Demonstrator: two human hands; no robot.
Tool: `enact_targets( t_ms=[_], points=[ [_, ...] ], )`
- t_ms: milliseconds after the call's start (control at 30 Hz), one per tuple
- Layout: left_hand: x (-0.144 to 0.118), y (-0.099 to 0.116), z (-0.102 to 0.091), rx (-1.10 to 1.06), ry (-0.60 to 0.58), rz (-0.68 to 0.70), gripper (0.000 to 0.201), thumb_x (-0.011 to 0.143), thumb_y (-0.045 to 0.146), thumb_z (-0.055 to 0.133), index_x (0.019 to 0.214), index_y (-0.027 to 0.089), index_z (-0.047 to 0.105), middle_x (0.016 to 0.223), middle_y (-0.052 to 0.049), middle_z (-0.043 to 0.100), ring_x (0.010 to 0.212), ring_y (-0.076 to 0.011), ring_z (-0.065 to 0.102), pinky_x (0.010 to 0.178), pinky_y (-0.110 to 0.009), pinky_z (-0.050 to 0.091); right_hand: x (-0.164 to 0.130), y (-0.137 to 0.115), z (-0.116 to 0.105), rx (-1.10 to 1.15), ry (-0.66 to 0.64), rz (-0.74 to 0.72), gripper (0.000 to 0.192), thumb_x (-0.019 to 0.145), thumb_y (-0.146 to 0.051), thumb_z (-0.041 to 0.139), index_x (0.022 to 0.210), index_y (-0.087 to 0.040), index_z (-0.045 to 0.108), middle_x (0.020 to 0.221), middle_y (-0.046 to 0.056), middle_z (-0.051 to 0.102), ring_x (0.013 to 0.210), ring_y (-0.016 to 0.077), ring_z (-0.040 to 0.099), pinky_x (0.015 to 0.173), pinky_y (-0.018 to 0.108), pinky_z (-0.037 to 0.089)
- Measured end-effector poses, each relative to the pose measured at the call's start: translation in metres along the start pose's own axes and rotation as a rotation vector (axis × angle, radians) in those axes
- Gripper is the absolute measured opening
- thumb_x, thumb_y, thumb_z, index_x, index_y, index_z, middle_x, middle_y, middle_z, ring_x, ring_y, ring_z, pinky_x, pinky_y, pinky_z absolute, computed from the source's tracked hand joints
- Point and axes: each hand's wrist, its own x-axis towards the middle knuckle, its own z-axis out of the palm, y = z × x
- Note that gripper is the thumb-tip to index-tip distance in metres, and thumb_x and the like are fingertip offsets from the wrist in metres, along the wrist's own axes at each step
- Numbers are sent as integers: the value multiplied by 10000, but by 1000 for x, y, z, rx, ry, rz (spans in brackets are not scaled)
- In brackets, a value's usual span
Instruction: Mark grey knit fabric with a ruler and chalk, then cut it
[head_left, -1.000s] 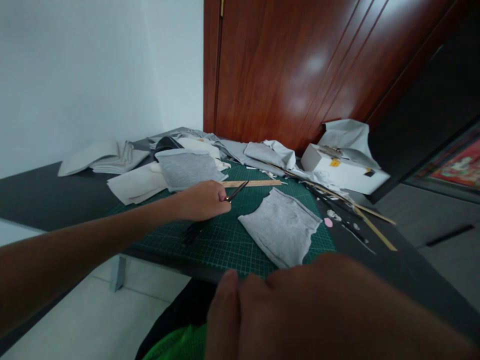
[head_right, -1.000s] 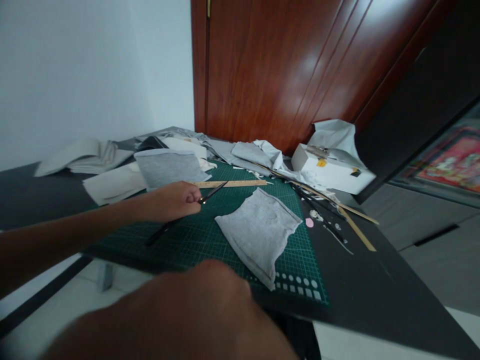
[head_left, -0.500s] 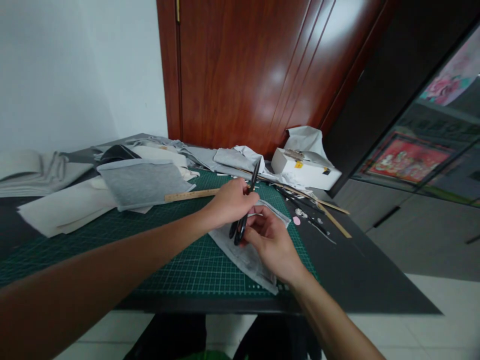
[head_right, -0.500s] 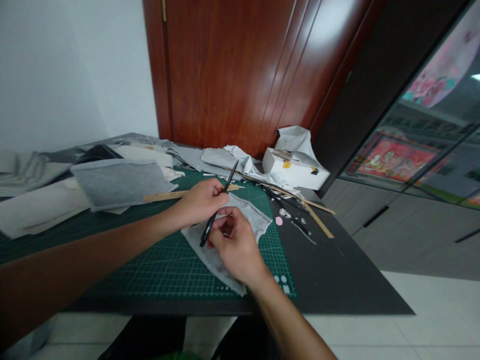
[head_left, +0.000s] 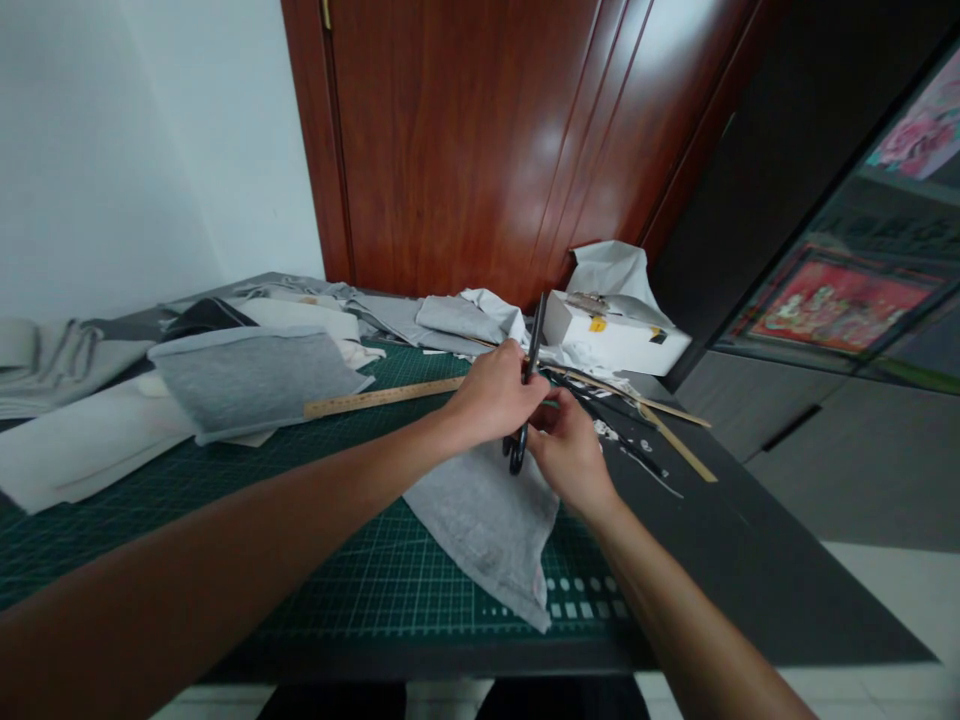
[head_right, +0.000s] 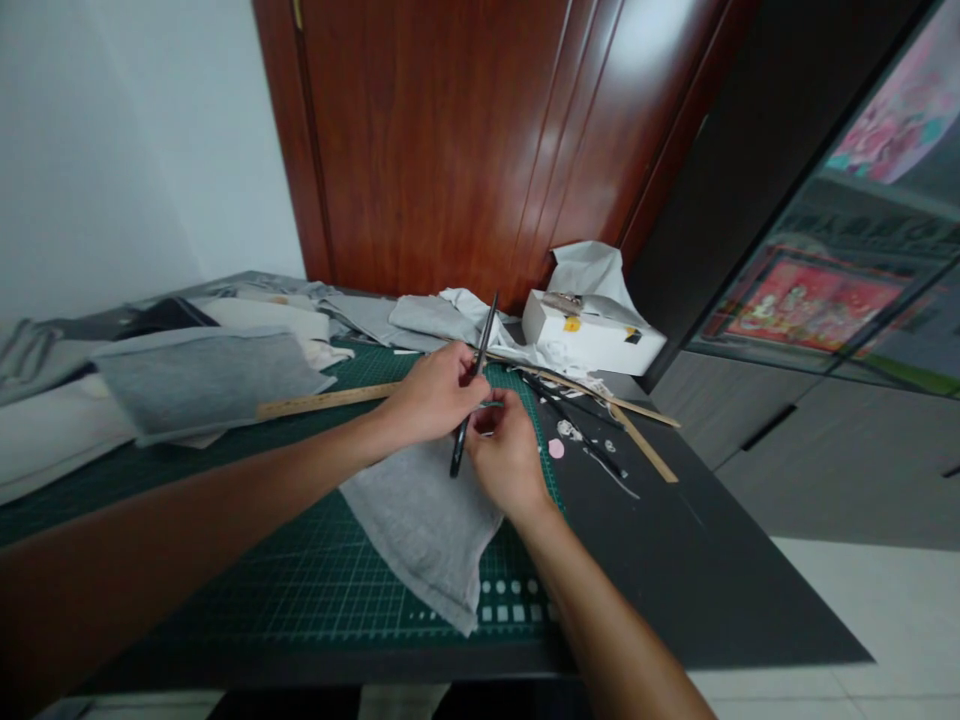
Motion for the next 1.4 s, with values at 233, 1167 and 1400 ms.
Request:
enact_targets(
  t_ms=[233, 1167, 1400],
  points=[
    [15, -4, 10, 8, 31, 11, 143, 871, 232, 591, 980, 148, 629, 836, -75, 693, 755, -212, 634, 694, -334, 431, 7, -9, -21, 278, -144, 141, 373, 695, -248, 712, 1061, -244, 642, 832, 9, 761, 808, 238, 736, 789, 403, 589],
    [33, 0, 15, -404, -94, -33, 165, 875, 142, 593, 720, 185, 556, 642, 0, 583, 605, -131, 558, 559, -275, 407, 1, 11, -31, 243, 172, 53, 282, 771, -324, 777, 1034, -254, 702, 966, 31, 716, 847, 203, 680, 804, 406, 597],
    [28, -21, 18, -611, -61, -36, 69, 892, 135, 619, 870, 179, 569, 763, 5, 607, 698, -127, 596, 621, -257, 484, 0, 20, -24, 83, 140, -10, 368, 735, -197, 798, 1070, -242, 654, 981, 27, 707, 891, 205, 692, 892, 399, 574]
  ],
)
